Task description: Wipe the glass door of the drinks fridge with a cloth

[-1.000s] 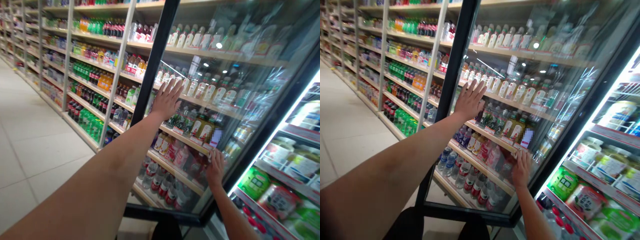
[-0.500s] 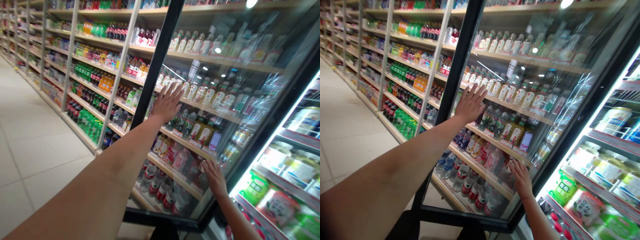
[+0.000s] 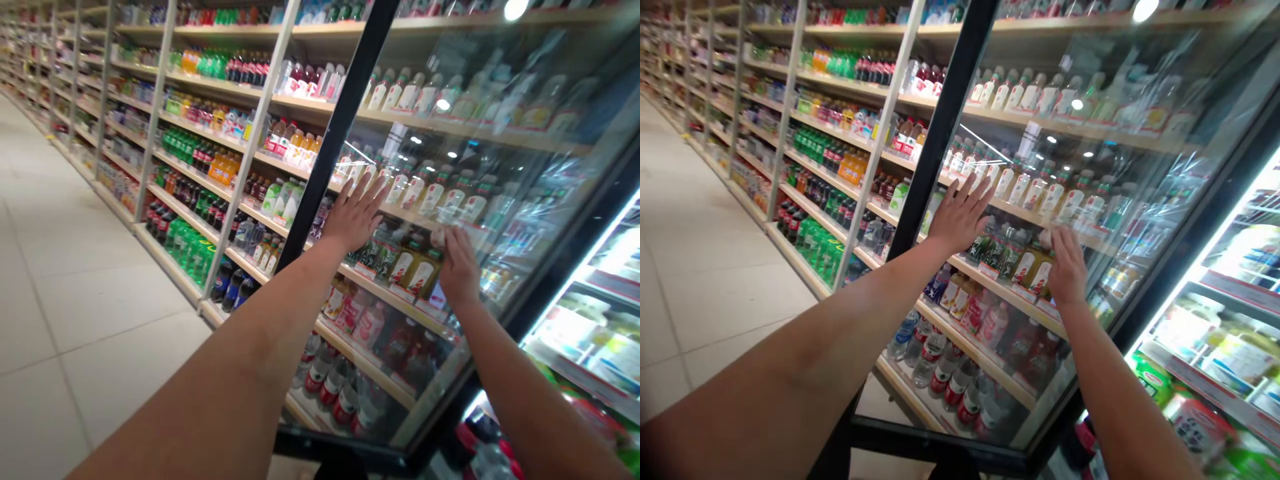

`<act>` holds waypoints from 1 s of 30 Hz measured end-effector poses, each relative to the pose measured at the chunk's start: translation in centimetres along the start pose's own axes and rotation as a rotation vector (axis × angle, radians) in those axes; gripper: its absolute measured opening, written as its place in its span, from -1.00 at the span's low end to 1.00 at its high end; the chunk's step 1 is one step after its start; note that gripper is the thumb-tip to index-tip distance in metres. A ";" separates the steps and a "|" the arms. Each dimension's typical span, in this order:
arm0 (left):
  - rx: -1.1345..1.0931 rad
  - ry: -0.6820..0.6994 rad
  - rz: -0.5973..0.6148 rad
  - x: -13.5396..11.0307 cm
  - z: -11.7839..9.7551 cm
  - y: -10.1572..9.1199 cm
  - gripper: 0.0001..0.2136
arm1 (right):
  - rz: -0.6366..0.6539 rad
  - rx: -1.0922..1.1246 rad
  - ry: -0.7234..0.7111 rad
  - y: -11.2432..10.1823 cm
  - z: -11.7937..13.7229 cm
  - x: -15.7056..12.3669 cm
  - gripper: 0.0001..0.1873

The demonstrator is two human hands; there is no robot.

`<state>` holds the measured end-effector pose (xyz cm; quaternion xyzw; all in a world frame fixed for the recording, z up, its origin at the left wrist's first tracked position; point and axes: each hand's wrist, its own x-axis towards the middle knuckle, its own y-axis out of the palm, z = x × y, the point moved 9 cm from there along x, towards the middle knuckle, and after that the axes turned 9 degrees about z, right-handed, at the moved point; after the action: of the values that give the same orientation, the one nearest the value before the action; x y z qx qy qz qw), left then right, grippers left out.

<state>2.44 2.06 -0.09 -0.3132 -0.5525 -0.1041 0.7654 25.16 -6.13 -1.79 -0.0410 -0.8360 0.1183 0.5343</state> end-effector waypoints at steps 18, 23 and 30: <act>-0.217 -0.060 0.143 0.7 0.4 0.7 -0.35 | 0.188 0.080 -0.042 5.7 8.4 -2.6 -0.50; -0.126 -0.082 0.151 0.6 0.7 1.1 -0.36 | 0.395 0.137 -0.406 7.2 12.6 -9.4 -0.50; 0.002 -0.068 0.137 0.2 0.4 0.6 -0.37 | 0.309 0.115 -0.313 4.4 7.1 0.0 -0.57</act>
<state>2.55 2.85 -0.03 -0.3528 -0.5557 -0.0403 0.7517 18.47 -2.98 -5.66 -0.1192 -0.8844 0.2511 0.3750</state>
